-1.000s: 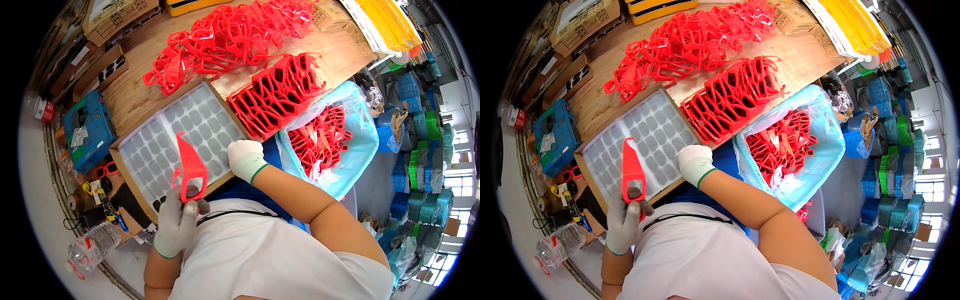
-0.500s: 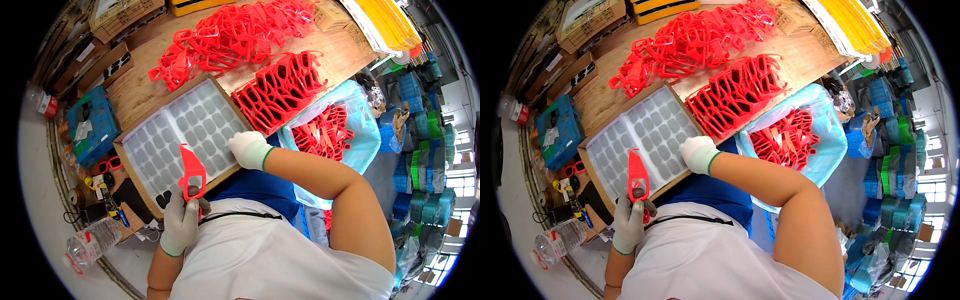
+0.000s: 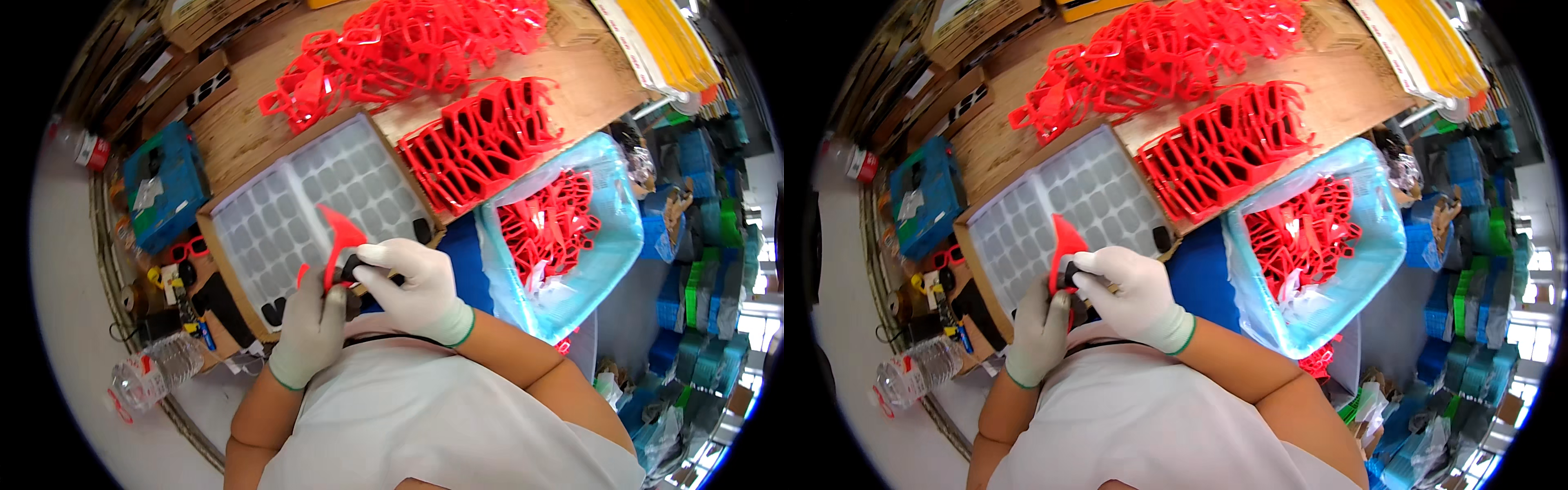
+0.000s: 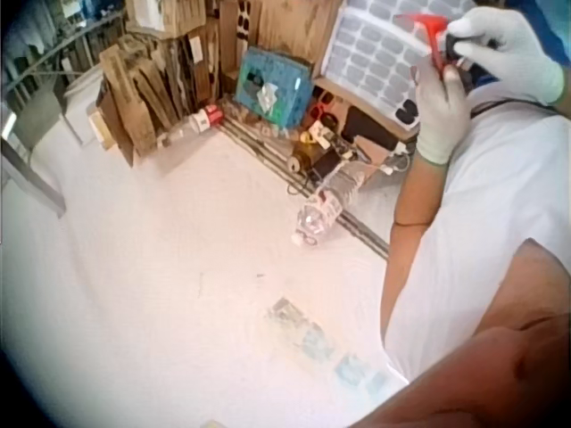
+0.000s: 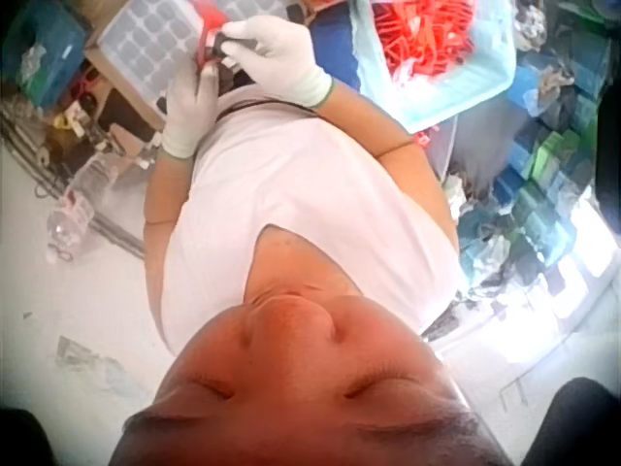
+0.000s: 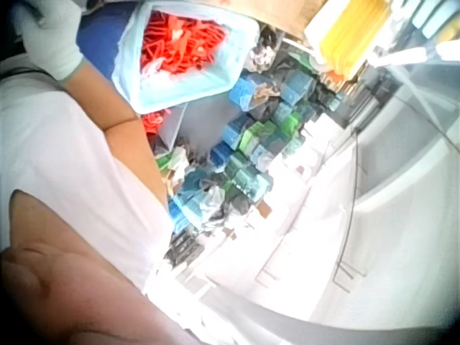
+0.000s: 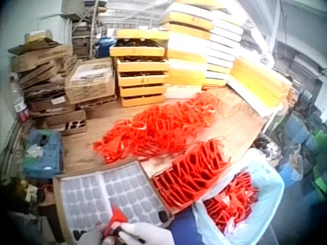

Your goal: The person assembles red plastic sunglasses by inserting black lenses into the frames. They pick up frames and lenses from a tray, fit the lenses into the arms, and place the completed glasses into a blue bin.

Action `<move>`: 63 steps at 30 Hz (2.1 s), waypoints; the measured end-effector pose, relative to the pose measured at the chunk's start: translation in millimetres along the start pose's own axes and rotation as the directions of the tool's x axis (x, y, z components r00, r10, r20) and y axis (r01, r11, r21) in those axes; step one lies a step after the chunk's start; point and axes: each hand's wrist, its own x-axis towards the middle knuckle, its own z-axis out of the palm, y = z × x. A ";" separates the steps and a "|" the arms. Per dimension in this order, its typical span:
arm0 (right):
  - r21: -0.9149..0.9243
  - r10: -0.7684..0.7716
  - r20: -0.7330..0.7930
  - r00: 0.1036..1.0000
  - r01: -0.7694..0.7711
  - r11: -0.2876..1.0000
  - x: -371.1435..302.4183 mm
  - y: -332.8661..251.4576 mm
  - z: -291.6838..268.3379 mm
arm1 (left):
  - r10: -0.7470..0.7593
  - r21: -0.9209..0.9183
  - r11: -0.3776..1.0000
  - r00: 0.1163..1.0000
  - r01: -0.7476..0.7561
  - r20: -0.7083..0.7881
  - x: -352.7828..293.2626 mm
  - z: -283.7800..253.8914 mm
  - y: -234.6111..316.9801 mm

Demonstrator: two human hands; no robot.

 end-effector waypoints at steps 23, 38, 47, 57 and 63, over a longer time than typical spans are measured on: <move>0.470 0.418 0.513 0.750 -0.653 0.594 5.5 -2.2 -13.8 | 0.070 -0.225 0.974 0.966 -0.013 0.249 -15.1 -23.0 -1.5; 0.439 0.295 0.599 0.744 -0.614 0.656 7.1 -21.5 5.0 | 0.076 -0.164 0.984 0.997 -0.071 0.026 -39.5 -25.8 -13.3; 0.352 0.315 0.444 0.839 -0.486 0.800 -16.7 -9.4 21.5 | 0.105 -0.074 0.992 0.994 -0.106 -0.017 -42.2 -19.3 -13.5; 0.549 0.431 0.521 0.737 -0.676 0.492 -3.5 -12.4 8.0 | 0.008 -0.017 1.000 1.000 -0.008 -0.006 -33.9 -17.1 -15.2; 0.567 0.327 0.685 0.651 -0.759 0.321 -1.6 0.7 -20.7 | -0.091 -0.391 0.909 0.984 0.144 0.152 -28.2 -12.0 -4.8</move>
